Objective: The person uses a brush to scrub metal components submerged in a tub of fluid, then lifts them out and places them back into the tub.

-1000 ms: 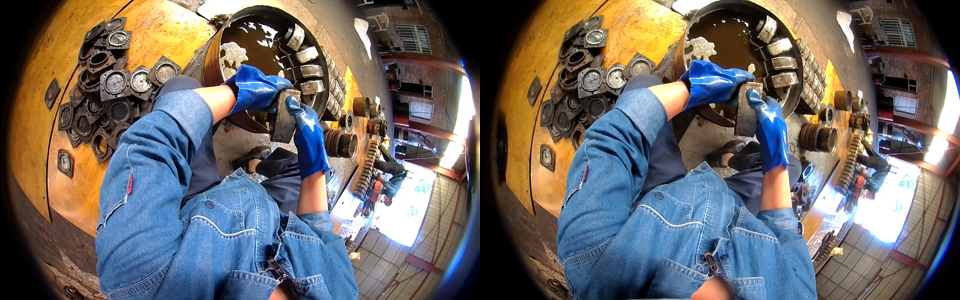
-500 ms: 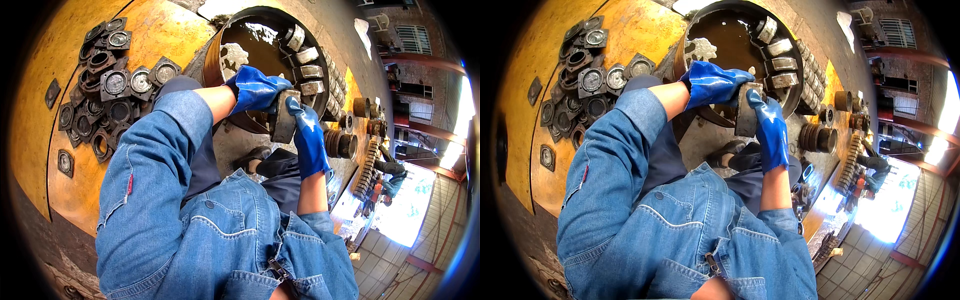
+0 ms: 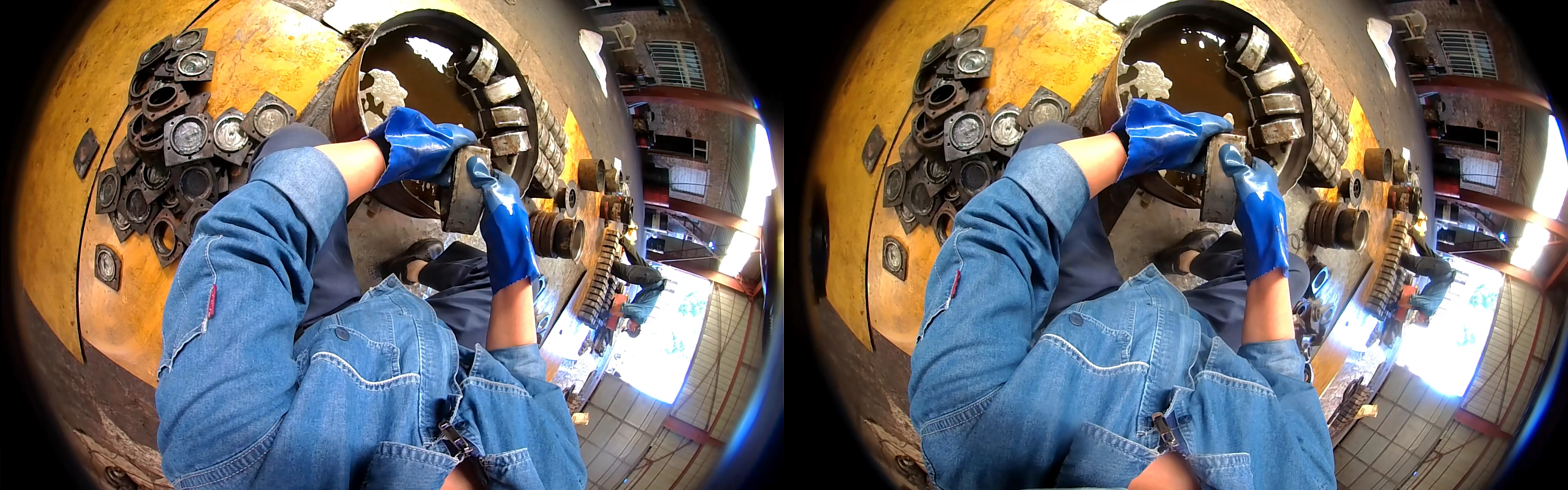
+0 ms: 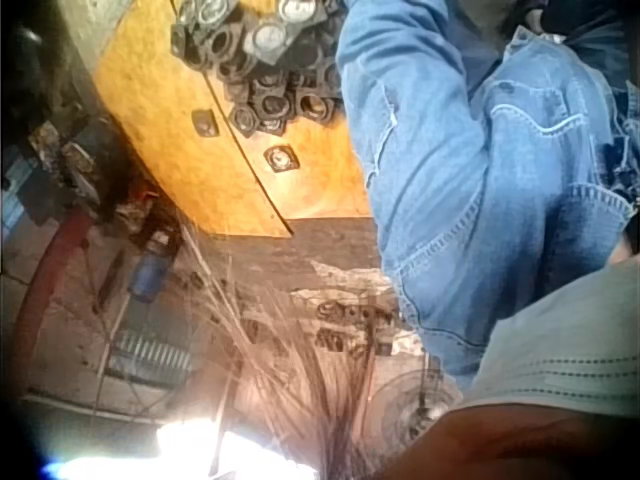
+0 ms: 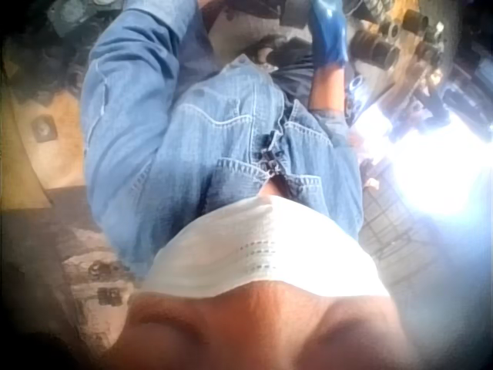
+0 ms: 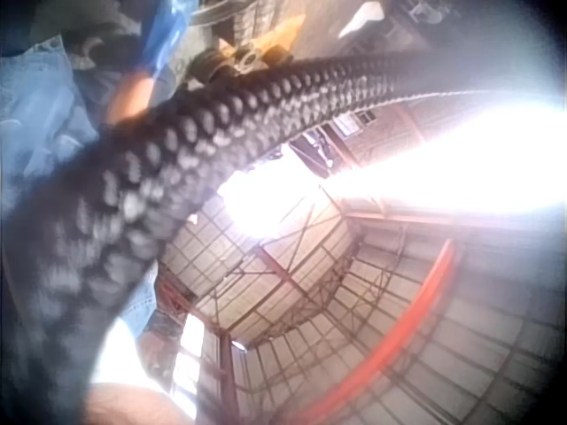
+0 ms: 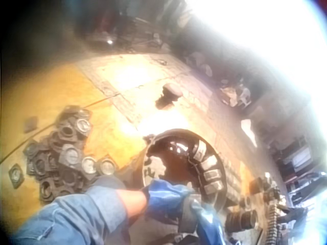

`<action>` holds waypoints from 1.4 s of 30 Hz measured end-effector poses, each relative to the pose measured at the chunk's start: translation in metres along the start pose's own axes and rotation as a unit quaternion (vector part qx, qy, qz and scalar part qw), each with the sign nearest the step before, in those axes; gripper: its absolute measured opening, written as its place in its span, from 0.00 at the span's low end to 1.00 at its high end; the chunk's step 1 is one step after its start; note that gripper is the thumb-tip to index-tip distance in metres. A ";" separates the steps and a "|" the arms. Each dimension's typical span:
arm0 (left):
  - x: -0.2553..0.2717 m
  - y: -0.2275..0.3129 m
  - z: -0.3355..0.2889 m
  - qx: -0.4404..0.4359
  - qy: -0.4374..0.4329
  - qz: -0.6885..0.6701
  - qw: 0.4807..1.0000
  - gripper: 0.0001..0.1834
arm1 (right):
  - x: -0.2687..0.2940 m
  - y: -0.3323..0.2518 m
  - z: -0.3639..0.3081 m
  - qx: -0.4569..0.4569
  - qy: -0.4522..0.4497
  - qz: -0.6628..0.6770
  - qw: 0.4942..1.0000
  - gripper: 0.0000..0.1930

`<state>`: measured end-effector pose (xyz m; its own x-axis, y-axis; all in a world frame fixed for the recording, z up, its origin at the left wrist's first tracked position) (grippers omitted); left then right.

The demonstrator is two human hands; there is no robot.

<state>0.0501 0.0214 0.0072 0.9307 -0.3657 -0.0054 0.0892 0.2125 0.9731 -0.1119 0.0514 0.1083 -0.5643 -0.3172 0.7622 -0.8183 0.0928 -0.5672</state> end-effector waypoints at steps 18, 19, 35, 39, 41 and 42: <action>-0.008 -0.039 0.013 -0.149 0.067 0.076 0.984 0.16 | -0.003 0.016 0.009 0.025 0.001 0.024 0.999 0.39; -0.008 -0.032 0.011 -0.124 0.050 0.049 0.990 0.16 | -0.001 0.014 0.006 0.037 0.008 0.028 0.999 0.39; 0.003 0.009 -0.009 0.039 -0.034 -0.046 0.998 0.18 | -0.002 0.009 0.004 0.029 0.002 0.006 1.000 0.41; 0.005 0.054 -0.017 0.126 -0.045 -0.111 0.985 0.19 | 0.003 0.003 -0.004 0.022 0.018 -0.008 1.000 0.41; 0.003 0.051 -0.015 0.144 -0.044 -0.167 0.974 0.15 | 0.003 0.003 -0.004 0.020 0.017 -0.003 1.000 0.41; 0.001 0.046 -0.013 0.156 -0.041 -0.232 0.959 0.14 | 0.002 0.003 -0.003 0.016 0.010 -0.003 1.000 0.41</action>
<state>0.0596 0.0421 0.0489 0.7840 -0.4289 -0.4488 0.3649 -0.2665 0.8921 -0.1158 0.0536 0.1086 -0.5615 -0.2987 0.7717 -0.8182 0.0612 -0.5717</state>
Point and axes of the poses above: each hand's wrist, its own z-axis towards the middle knuckle, its own x-axis out of the back of the hand, y = z × x, the point moved 5 cm from there along z, towards the middle knuckle, and after that the axes turned 6 degrees about -z, right-handed, at the moved point
